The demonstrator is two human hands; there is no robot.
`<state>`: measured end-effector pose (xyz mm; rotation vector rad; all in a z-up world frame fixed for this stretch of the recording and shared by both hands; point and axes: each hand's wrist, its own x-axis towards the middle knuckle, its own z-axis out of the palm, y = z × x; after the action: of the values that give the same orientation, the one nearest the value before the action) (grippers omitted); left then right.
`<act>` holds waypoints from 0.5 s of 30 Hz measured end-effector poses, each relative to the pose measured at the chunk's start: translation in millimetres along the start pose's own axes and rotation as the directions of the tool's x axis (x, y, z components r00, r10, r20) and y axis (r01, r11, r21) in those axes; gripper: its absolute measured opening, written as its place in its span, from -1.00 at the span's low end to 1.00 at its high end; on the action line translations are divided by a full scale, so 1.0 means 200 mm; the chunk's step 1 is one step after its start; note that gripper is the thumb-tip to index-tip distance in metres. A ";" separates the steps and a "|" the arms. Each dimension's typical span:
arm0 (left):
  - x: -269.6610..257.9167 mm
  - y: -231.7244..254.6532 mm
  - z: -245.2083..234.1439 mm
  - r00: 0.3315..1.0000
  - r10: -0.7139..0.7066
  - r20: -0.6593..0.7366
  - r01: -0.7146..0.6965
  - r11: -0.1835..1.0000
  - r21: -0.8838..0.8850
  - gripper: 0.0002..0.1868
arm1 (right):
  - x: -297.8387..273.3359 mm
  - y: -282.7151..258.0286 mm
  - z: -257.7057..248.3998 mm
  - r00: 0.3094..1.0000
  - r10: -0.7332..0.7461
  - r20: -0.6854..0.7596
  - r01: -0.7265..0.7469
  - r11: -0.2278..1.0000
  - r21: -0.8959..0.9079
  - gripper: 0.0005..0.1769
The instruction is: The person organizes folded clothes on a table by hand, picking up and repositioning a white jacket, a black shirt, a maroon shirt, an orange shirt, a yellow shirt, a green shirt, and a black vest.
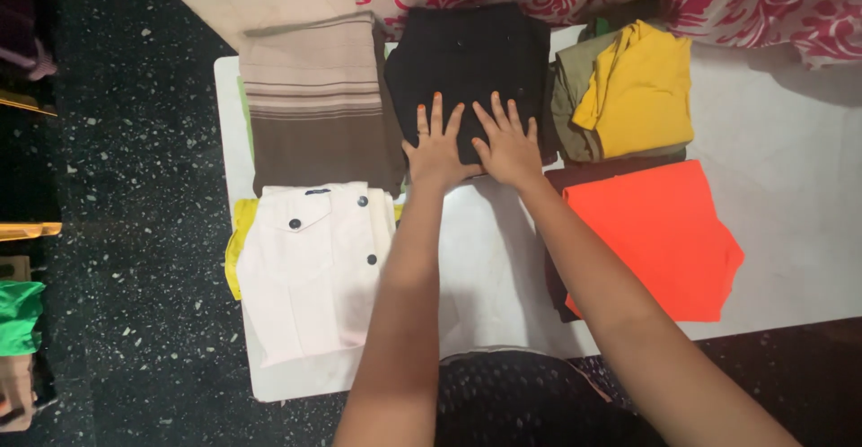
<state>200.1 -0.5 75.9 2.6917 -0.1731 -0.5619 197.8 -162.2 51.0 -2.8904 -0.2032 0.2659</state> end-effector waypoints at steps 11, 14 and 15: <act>-0.21 -0.04 0.25 0.983 0.011 -0.183 -0.001 0.999 0.054 0.18 | -0.27 -0.02 0.03 0.999 0.017 0.033 -0.016 0.999 -0.032 -0.06; -0.30 -0.05 0.31 0.969 0.035 -0.244 -0.018 0.997 0.074 0.12 | -0.36 -0.03 0.05 1.000 0.007 0.011 -0.007 1.000 -0.012 -0.05; -0.33 -0.06 0.33 0.966 0.049 -0.253 -0.028 0.996 0.084 0.09 | -0.40 -0.03 0.07 1.000 0.005 -0.003 -0.005 1.000 0.012 -0.05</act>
<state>113.3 0.3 39.4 2.8003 -0.1799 -0.1966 117.2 -166.0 52.7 -2.8800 -0.1928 0.2628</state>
